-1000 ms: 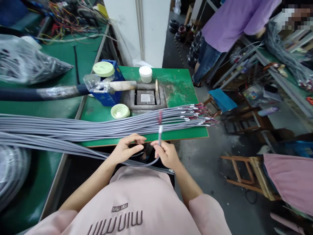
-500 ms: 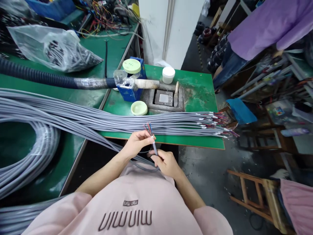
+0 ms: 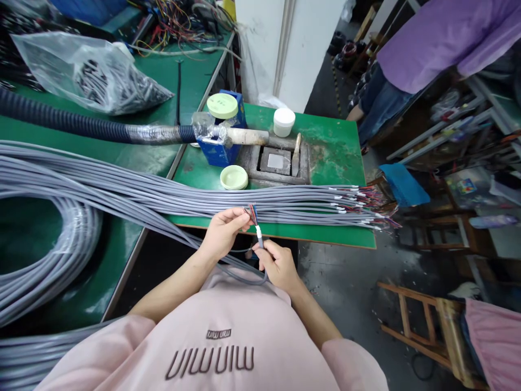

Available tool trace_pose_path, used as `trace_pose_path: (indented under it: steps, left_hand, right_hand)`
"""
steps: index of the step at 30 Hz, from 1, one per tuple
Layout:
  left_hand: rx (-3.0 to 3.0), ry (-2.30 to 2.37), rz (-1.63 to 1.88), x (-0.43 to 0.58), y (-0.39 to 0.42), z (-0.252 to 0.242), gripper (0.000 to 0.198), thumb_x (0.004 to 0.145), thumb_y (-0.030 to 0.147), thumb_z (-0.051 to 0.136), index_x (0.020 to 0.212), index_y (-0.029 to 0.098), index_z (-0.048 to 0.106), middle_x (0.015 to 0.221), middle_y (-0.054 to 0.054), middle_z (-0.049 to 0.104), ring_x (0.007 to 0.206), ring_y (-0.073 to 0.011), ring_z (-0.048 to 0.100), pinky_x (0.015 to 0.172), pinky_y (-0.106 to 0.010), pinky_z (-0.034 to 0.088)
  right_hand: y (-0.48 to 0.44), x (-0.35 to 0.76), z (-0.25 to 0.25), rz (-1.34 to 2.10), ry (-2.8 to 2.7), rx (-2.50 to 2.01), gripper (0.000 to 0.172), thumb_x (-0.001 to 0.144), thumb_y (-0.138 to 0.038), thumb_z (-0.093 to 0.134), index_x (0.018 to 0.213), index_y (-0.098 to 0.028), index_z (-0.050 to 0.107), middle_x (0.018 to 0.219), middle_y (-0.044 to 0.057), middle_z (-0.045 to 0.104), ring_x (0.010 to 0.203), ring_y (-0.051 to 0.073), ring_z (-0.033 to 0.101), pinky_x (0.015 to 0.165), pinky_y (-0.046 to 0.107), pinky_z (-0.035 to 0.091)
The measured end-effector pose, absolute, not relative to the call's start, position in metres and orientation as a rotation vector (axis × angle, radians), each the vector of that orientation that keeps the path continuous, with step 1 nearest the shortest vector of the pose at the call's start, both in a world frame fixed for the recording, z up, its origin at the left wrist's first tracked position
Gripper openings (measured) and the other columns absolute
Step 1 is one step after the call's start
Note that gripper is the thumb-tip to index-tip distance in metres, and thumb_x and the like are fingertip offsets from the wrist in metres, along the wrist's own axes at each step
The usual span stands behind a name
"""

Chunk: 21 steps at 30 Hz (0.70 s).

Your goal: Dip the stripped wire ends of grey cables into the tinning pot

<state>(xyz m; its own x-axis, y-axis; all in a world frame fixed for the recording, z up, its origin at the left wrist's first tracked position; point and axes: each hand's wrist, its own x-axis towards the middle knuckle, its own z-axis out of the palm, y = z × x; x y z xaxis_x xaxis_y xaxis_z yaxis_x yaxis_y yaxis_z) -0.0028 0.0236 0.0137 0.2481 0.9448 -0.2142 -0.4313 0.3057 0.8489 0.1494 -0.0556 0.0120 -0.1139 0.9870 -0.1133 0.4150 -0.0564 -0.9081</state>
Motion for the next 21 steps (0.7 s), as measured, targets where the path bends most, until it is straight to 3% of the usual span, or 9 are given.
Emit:
trace_pose_path:
  steps: [4,9,17,21]
  left_hand:
    - [0.493,0.696,0.881,0.0,0.024,0.014,0.028,0.063,0.035,0.082,0.064,0.013,0.064,0.059,0.0,0.063,0.051,-0.006,0.053,0.052,-0.018,0.045]
    - [0.315,0.545,0.705,0.004,0.024,0.008,0.028,0.061,0.03,0.084,0.071,0.012,0.064,0.057,0.0,0.06,0.046,-0.0062,0.052,0.046,-0.017,0.043]
    - [0.43,0.658,0.825,0.006,0.023,0.012,0.029,0.063,0.033,0.081,0.067,0.012,0.062,0.056,0.001,0.058,0.047,-0.0046,0.052,0.048,-0.016,0.043]
    - [0.483,0.775,1.118,0.008,0.019,0.016,0.025,0.063,0.03,0.079,0.071,0.016,0.06,0.057,0.005,0.057,0.046,-0.0036,0.047,0.047,-0.017,0.039]
  right_hand:
    - [-0.056,0.149,0.011,1.15,-1.621,-1.472,0.026,0.091,-0.035,0.045,0.089,-0.02,0.066,0.052,-0.003,0.059,0.044,0.009,0.051,0.051,0.021,0.045]
    - [-0.057,0.149,0.009,1.15,-1.649,-1.403,0.025,0.091,-0.033,0.045,0.089,-0.02,0.068,0.052,-0.003,0.059,0.045,0.009,0.052,0.053,0.021,0.045]
    - [-0.057,0.151,0.006,1.153,-1.61,-1.436,0.026,0.091,-0.035,0.046,0.091,-0.021,0.068,0.052,-0.003,0.06,0.044,0.009,0.052,0.052,0.021,0.045]
    - [-0.056,0.153,0.004,1.133,-1.607,-1.451,0.028,0.092,-0.038,0.044,0.092,-0.02,0.067,0.052,-0.003,0.06,0.043,0.009,0.051,0.05,0.021,0.045]
